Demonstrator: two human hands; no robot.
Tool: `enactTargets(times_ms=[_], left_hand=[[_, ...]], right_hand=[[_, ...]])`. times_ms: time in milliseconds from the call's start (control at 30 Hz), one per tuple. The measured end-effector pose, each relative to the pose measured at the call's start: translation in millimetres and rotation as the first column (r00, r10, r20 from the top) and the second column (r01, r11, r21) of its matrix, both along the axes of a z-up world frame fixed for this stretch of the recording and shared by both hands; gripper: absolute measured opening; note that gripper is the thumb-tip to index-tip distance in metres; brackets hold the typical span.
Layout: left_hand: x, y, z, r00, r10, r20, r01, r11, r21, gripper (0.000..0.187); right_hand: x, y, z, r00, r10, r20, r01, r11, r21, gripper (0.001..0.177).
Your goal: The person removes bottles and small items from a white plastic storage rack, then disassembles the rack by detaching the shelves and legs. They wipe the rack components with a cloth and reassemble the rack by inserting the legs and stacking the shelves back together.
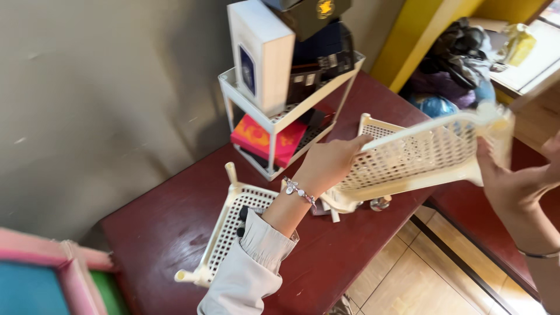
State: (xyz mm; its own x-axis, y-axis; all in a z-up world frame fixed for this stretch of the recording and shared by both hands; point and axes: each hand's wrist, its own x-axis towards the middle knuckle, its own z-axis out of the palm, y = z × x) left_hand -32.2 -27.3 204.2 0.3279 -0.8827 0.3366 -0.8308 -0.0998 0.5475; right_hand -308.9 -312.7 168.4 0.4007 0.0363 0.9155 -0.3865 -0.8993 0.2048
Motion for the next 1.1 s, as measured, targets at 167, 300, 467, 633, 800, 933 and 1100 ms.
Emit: enactTargets(times_ms=[167, 300, 467, 633, 800, 933, 1100], left_hand=[[-17.6, -63.0, -10.6, 0.997, -0.019, 0.077, 0.026, 0.995, -0.091, 0.032], [-20.5, -127.5, -8.6, 0.87, 0.29, 0.399, -0.233, 0.954, -0.187, 0.051], [-26.0, -223.0, -49.9, 0.858, 0.102, -0.503, -0.297, 0.897, -0.326, 0.069], [-85.1, -343.2, -122.6, 0.948, 0.136, -0.289, -0.238, 0.905, -0.353, 0.057], [-147.5, -441.9, -203.1, 0.835, 0.261, -0.484, -0.176, 0.961, 0.215, 0.055], [-195.1, -493.3, -284.7, 0.921, 0.116, -0.373, -0.105, 0.993, 0.051, 0.046], [-245.1, -534.2, -359.0, 0.872, 0.055, -0.487, 0.026, 0.987, 0.158, 0.07]], right_hand=[[-20.9, -41.4, -0.6, 0.922, 0.0, -0.387, 0.315, 0.581, 0.75, 0.041], [-21.7, -89.1, -16.1, 0.985, 0.041, -0.166, 0.13, 0.453, 0.882, 0.04], [-33.9, -192.7, -53.2, 0.995, 0.007, 0.099, -0.099, 0.182, 0.978, 0.036], [-87.1, -290.3, -132.5, 0.996, -0.078, 0.041, -0.033, 0.102, 0.994, 0.038], [-172.8, -349.8, -223.4, 0.913, -0.33, -0.238, 0.324, 0.236, 0.916, 0.039], [-228.4, -361.6, -285.0, 0.851, -0.423, -0.312, 0.382, 0.09, 0.92, 0.038], [-271.8, -357.2, -340.3, 0.765, -0.498, -0.407, 0.474, 0.008, 0.881, 0.034]])
